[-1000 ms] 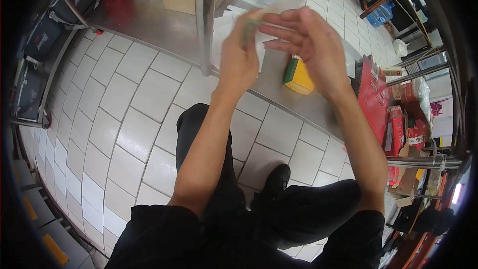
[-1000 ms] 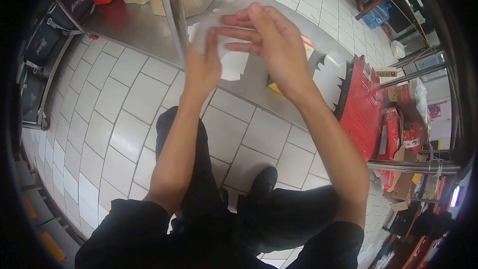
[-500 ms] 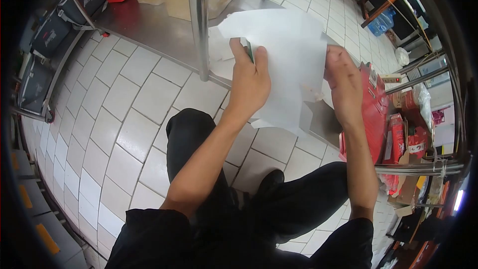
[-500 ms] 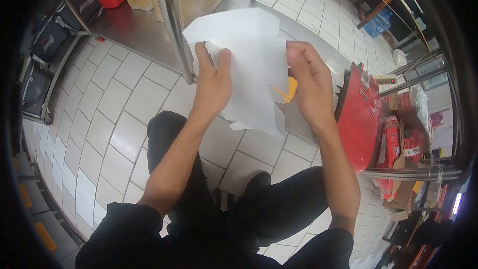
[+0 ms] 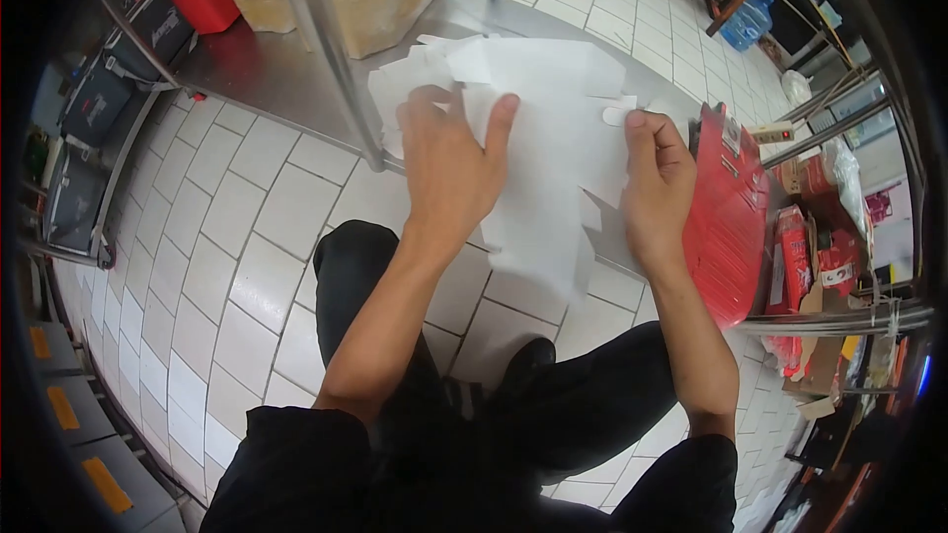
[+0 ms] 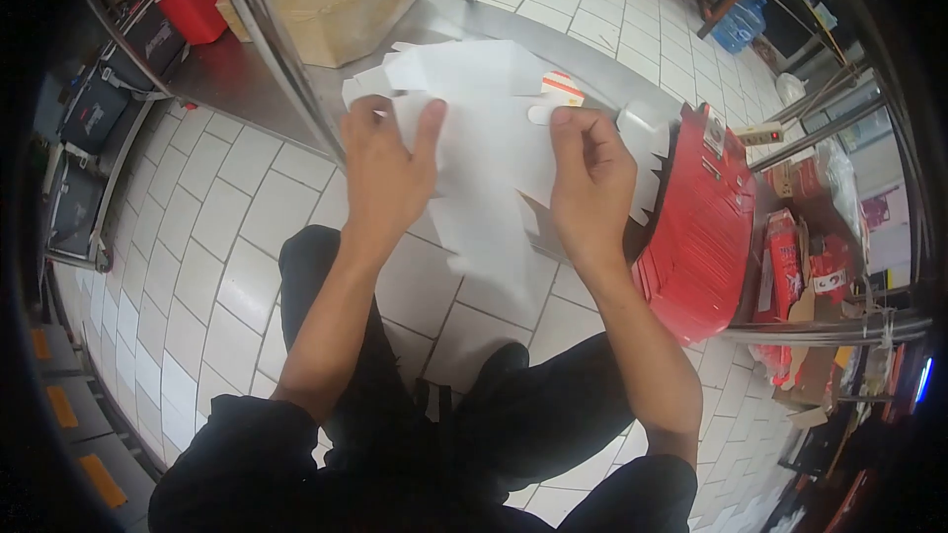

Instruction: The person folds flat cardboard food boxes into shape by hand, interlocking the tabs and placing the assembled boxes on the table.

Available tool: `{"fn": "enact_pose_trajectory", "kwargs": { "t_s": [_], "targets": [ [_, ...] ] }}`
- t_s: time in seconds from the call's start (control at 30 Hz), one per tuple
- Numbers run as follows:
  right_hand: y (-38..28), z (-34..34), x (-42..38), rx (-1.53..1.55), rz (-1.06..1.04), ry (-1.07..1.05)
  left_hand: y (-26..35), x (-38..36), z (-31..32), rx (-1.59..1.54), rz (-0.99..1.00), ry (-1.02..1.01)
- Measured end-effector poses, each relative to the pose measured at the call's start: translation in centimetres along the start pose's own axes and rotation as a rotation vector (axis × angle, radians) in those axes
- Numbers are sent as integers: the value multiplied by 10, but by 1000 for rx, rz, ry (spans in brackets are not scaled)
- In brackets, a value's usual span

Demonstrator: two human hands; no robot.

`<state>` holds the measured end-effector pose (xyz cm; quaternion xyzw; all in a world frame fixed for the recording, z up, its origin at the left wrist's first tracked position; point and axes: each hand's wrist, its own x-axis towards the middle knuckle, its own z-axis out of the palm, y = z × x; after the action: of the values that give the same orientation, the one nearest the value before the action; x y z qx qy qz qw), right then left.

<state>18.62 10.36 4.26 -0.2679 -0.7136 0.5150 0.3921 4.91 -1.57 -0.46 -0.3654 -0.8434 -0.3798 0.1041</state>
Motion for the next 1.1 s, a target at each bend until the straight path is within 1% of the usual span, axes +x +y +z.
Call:
{"fn": "enact_pose_trajectory", "kwargs": {
  "t_s": [0.07,0.1,0.17,0.2,0.23,0.27,0.3,0.33,0.37,0.4,0.43,0.47,0.5,0.53,0.57,0.6,0.63,0.67,0.7,0.73,0.77,0.8,0.83,0.87,0.9,0.97,1.0,1.07,1.1],
  "targets": [
    [5,-3,1,-11,44,15,8,5,-7,-164,-14,350],
    [7,-4,2,14,6,17,7,8,-11,-160,-11,348],
    [8,-1,4,46,-34,20,2,16,-21,-81,140,784],
    [6,3,5,40,-164,29,1,15,-28,-77,146,786],
    [5,6,5,35,-294,38,2,9,-37,-277,224,573],
    [4,8,7,43,-295,37,5,5,-42,-368,266,465],
    [3,9,8,-116,-570,-47,9,1,-46,-459,296,355],
    [1,11,10,-277,-843,-133,21,-3,-42,-867,58,218],
    [-2,11,11,-269,-844,-136,27,-5,-40,-1263,-197,67],
    [-7,10,13,-370,-988,-215,24,-3,-39,-1257,-197,70],
    [-9,11,14,-475,-1129,-292,21,0,-36,-1308,-313,52],
    [-7,12,13,-475,-1128,-290,19,2,-35,-1359,-428,31],
    [-3,14,13,-397,-1051,-235,18,4,-37,-1360,-426,27],
    [0,15,13,-321,-974,-180,18,5,-41,-1395,-414,-80],
    [1,16,12,-326,-975,-178,17,5,-43,-1429,-402,-186],
    [2,18,11,-228,-839,-123,17,4,-40,-1433,-400,-187],
    [2,19,9,-130,-702,-71,18,1,-34,-1331,-289,-116],
    [-2,22,5,-133,-702,-76,19,-2,-29,-1225,-184,-45],
    [-7,25,0,69,-362,-63,20,-4,-27,-1229,-188,-42],
    [-11,28,-5,265,-17,-46,21,-7,-26,-1119,-107,-1],
    [-10,33,-10,261,-15,-48,22,-8,-24,-1008,-27,40],
    [-8,39,-14,252,-136,-74,23,-9,-19,-1010,-28,43],
    [-6,42,-15,242,-257,-101,24,-9,-14,-1009,62,115],
    [-3,43,-16,240,-257,-105,25,-9,-11,-1005,152,186],
    [-1,44,-16,231,-271,-122,27,-9,-10,-1005,149,190],
    [0,45,-16,221,-284,-144,31,-9,-12,-1354,3,109],
    [-1,44,-15,228,-276,-148,30,-10,-13,-1356,1,113],
    [-3,43,-14,234,-270,-156,27,-10,-16,-1565,-130,-16],
    [-3,43,-14,235,-281,-179,25,-10,-17,-1565,-131,-12]
  ]
}}
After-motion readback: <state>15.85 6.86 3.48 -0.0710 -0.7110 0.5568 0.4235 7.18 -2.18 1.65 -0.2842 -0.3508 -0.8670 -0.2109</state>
